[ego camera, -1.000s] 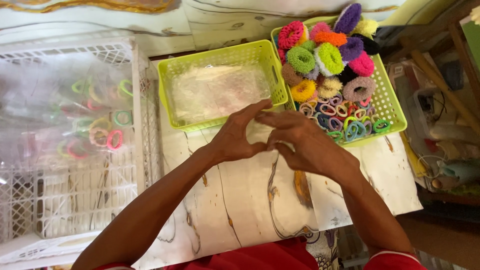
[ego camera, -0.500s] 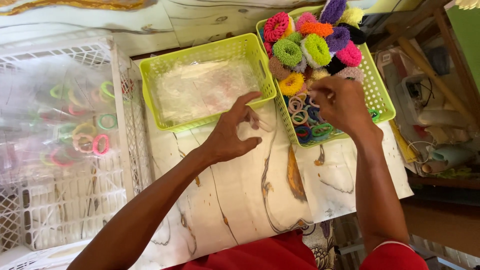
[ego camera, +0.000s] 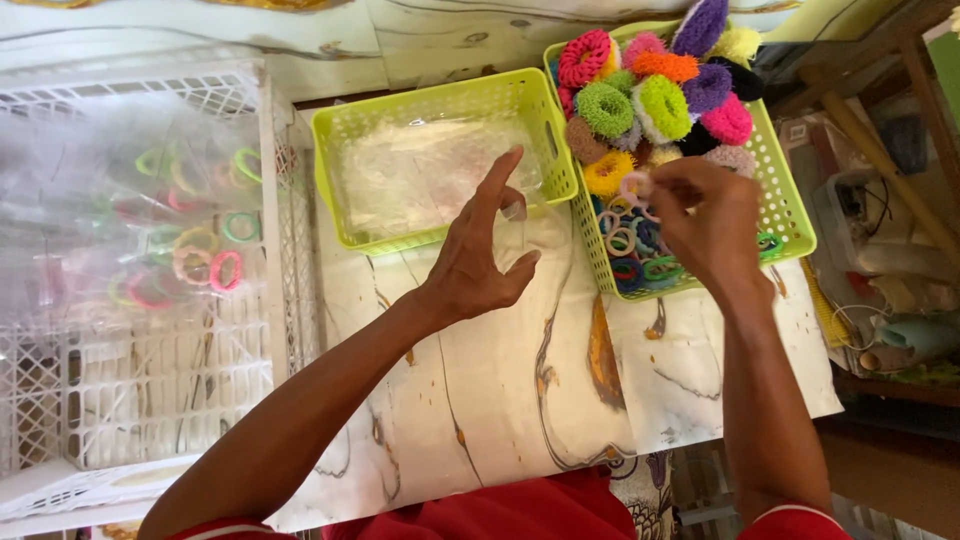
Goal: Packing colorful hair ties into small plastic bags and organizing them in a basket.
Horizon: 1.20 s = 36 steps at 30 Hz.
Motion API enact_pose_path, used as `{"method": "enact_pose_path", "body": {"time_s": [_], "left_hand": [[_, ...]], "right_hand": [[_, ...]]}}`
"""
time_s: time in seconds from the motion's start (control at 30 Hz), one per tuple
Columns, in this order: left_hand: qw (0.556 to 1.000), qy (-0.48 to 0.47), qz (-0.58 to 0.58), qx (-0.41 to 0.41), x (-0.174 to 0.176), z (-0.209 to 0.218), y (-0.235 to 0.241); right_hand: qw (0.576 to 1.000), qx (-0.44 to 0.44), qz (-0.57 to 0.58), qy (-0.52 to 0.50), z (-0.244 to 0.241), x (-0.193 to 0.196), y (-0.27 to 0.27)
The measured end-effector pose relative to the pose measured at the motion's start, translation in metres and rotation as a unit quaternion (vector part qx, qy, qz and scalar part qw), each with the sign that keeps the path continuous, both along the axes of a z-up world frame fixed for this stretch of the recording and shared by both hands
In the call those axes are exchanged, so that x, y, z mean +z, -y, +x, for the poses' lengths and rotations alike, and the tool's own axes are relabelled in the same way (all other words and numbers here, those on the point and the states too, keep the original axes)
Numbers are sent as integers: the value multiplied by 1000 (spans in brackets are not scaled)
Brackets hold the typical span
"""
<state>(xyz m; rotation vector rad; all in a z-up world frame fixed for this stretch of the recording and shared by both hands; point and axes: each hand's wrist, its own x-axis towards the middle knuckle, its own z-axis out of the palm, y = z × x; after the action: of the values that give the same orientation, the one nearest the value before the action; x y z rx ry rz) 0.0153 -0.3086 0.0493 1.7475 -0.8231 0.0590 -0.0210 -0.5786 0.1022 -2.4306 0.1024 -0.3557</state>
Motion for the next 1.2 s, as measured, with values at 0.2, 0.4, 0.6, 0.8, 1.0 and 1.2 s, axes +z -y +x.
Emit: {"method": "enact_pose_path", "body": {"time_s": [0.2,0.4,0.6,0.8,1.0,1.2], "left_hand": [[995,90,-25,25,11,-4,2],[991,126,-2,46,4,-8,3],[971,222,33,80,4,-3,1],[976,198,53,66,6,3,0],[981,176,39,67,24,8,-2],[992,101,11,80,12,9,-1]], "right_hand": [[983,114,10,144,-39,58,-35],[968,180,36,174,-45,75,-68],[973,159,-37,164,-37,85,-96],[964,213,-70,141,-20,71,-99],[963,210,-31,166,-14,63,-97],[970,166,-32,175,-13,56,-85]]}}
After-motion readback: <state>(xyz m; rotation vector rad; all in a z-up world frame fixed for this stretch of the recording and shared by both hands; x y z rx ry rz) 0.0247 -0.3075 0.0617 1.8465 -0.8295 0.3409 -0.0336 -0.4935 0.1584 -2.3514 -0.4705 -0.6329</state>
